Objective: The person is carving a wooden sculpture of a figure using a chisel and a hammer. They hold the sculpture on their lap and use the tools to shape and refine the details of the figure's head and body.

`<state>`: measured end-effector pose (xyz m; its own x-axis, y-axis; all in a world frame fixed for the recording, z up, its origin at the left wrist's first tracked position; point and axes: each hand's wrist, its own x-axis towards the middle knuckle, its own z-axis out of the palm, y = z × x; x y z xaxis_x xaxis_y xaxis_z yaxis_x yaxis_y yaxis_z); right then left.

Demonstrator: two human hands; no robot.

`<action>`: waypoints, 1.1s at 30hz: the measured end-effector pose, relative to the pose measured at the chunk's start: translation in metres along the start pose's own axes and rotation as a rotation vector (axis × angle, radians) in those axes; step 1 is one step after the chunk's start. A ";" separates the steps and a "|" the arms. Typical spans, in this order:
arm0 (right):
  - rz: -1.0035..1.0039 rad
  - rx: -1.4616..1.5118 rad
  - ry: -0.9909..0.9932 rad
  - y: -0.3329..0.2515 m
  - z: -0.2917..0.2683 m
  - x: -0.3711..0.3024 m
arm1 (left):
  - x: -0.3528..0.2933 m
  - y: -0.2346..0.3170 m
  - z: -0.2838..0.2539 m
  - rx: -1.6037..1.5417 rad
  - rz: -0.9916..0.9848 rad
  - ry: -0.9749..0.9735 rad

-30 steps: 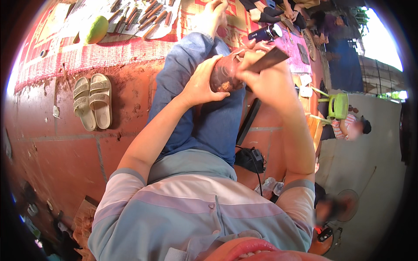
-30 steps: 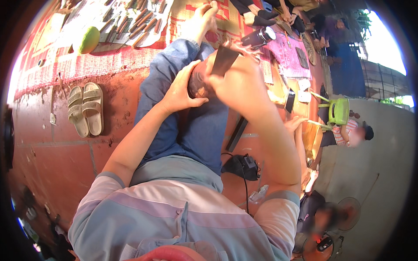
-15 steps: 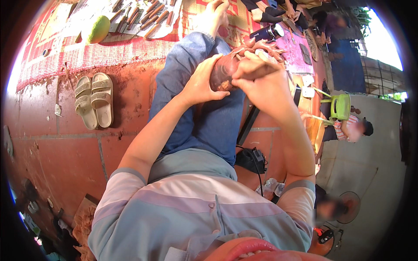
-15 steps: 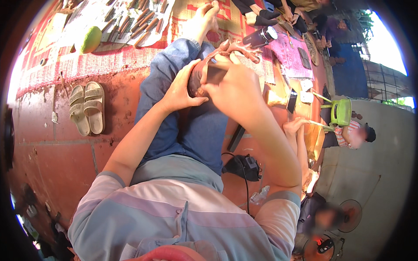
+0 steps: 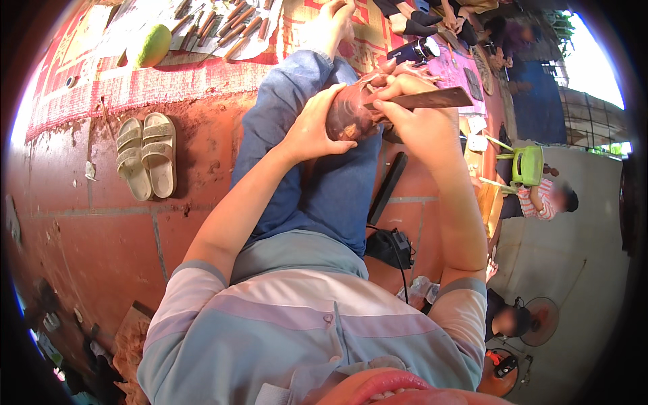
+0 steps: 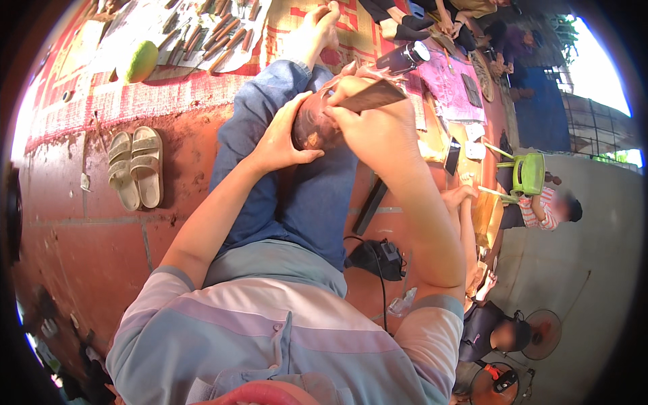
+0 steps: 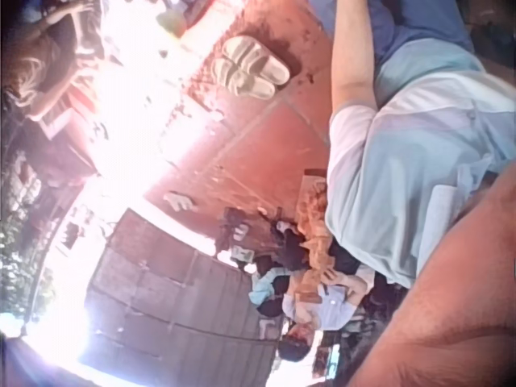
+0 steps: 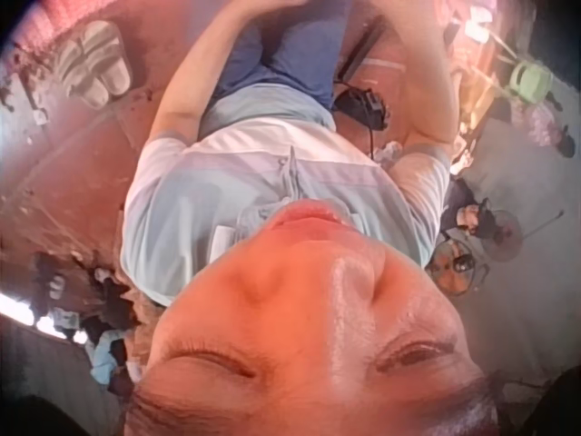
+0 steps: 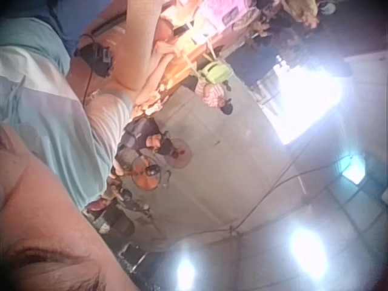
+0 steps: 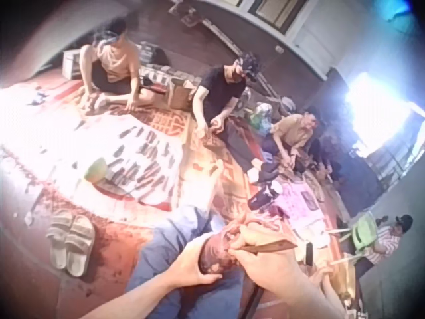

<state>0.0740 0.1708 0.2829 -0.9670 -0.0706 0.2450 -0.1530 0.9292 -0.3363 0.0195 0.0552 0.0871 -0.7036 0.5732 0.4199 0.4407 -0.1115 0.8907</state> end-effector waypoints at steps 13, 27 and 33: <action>0.080 0.081 -0.082 -0.010 -0.007 -0.028 | -0.001 0.001 0.002 -0.010 0.022 0.040; 0.015 0.049 0.056 -0.002 0.000 -0.033 | -0.005 0.004 -0.002 0.014 0.011 0.056; 0.122 0.247 0.109 0.011 -0.006 -0.042 | 0.005 0.002 0.016 -0.009 0.073 0.009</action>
<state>0.1140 0.1858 0.2745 -0.9556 0.0885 0.2811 -0.0945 0.8113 -0.5769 0.0256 0.0707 0.0881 -0.6750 0.5556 0.4854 0.4862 -0.1599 0.8591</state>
